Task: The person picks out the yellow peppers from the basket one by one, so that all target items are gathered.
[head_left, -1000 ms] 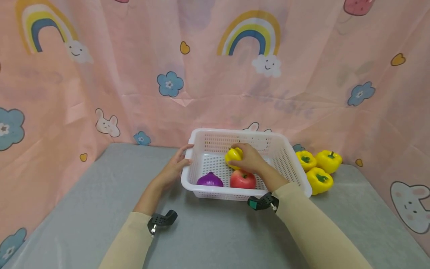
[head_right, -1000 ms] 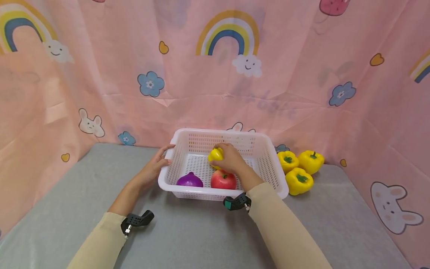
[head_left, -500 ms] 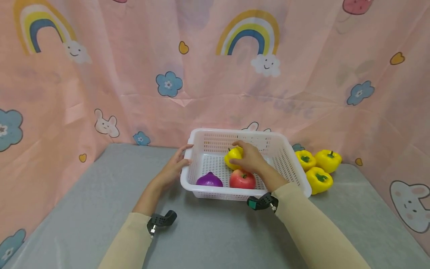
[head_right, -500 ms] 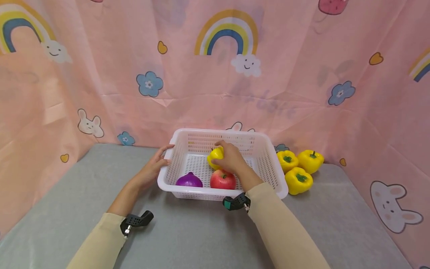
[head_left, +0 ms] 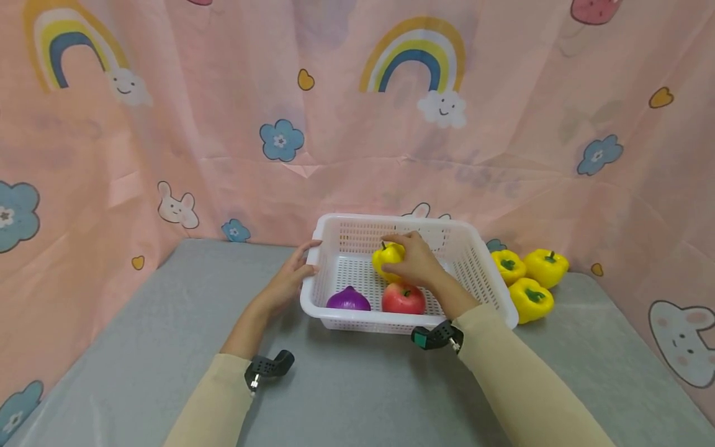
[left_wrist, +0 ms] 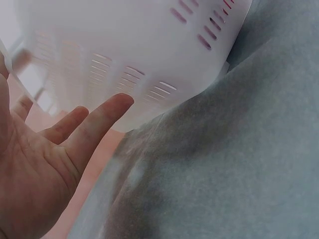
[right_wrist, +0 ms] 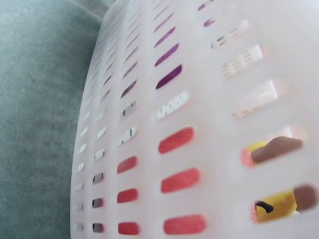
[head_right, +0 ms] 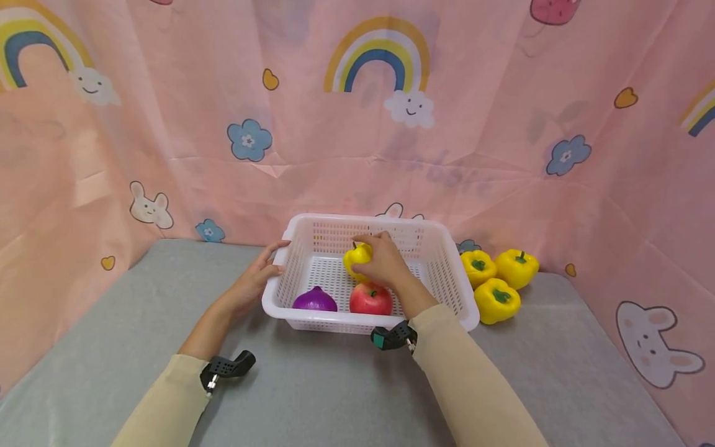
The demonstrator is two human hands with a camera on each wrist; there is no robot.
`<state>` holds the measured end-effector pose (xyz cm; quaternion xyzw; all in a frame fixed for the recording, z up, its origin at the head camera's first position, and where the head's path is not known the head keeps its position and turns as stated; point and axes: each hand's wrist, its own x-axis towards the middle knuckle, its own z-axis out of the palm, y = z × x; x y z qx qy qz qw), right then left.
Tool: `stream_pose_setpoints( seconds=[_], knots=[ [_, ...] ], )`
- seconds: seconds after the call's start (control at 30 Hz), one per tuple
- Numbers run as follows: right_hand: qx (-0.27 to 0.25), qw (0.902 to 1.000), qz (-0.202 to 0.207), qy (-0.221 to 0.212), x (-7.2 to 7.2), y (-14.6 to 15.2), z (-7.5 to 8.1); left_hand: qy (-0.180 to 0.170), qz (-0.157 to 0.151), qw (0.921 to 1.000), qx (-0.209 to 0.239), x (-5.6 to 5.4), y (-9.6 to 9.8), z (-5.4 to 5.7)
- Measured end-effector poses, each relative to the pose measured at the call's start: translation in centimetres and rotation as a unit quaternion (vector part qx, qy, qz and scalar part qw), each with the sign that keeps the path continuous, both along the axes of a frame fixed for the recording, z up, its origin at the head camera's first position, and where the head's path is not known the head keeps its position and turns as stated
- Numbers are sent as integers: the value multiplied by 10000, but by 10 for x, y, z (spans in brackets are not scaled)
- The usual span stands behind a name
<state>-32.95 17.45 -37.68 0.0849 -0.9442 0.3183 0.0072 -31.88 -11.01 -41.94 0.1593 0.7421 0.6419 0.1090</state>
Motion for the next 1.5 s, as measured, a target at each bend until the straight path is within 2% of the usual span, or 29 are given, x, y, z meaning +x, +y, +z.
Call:
stream_pose_setpoints(
  seconds=[0.27,0.53,0.87,1.17,1.33,1.5],
  knots=[
    [-77,9993,-25,363,-1,1,4,48,-103,9998,163,0,0,0],
    [-347,9959,247,800,4,0,9,33,-77,9998,202,-2,-2,-2],
    [-783,9875,551,1254,32,8,24,31,-134,9997,180,2,1,0],
    [-1130,9715,857,1899,62,25,39,35,-135,9997,192,0,1,0],
    [-1325,9632,839,2181,77,40,49,27,-98,9998,163,1,1,0],
    [-1382,9617,701,2263,90,52,58,7,-110,9998,171,1,1,1]
  ],
)
